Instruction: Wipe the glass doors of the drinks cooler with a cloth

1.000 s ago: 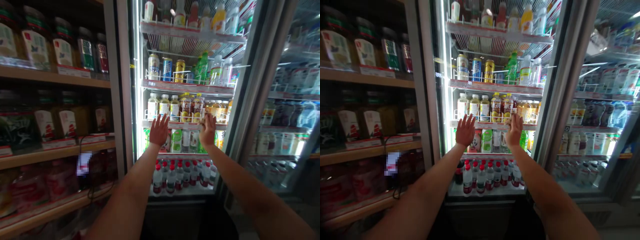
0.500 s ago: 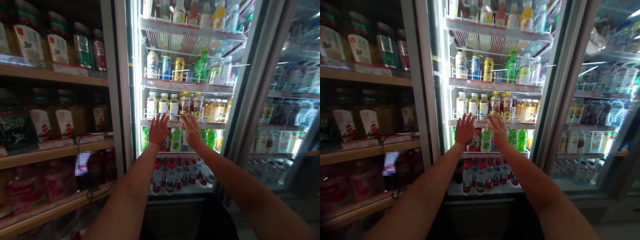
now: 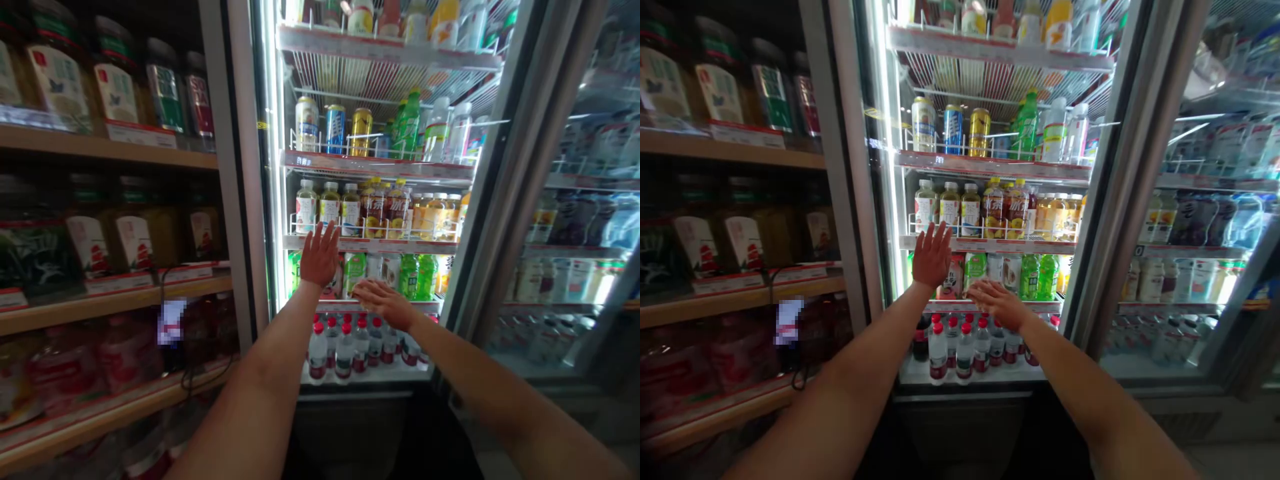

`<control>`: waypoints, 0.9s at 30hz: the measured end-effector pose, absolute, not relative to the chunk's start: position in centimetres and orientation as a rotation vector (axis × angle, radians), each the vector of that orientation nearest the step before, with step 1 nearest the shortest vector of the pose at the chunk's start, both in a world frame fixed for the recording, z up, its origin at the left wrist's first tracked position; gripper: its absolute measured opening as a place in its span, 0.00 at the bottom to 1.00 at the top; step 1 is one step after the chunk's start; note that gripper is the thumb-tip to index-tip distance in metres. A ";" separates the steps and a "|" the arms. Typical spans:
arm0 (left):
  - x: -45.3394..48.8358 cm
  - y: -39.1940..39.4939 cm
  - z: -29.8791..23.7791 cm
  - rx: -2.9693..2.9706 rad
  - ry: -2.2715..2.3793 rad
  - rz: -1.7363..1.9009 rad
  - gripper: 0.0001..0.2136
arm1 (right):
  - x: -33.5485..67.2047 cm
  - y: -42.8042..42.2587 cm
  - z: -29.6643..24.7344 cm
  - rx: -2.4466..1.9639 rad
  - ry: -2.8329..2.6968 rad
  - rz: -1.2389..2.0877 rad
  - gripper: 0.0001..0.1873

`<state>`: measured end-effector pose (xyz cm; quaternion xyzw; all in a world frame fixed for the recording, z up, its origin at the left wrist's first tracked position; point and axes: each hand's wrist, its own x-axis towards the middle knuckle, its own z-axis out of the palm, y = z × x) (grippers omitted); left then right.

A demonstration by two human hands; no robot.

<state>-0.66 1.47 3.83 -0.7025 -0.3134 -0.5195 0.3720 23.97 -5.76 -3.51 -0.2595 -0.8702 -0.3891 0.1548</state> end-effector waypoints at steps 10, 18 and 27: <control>-0.6 1.3 3.8 -1.813 -0.812 -1.316 0.26 | 27.0 -6.4 -0.5 -0.973 -2.113 -1.154 0.38; -0.6 1.5 3.8 -1.834 -0.812 -1.330 0.27 | 26.0 -4.6 4.9 -0.930 -1.677 -1.076 0.33; -0.7 1.2 4.0 -1.858 -0.818 -1.332 0.26 | 20.7 -4.1 5.1 -1.000 -1.809 -0.961 0.34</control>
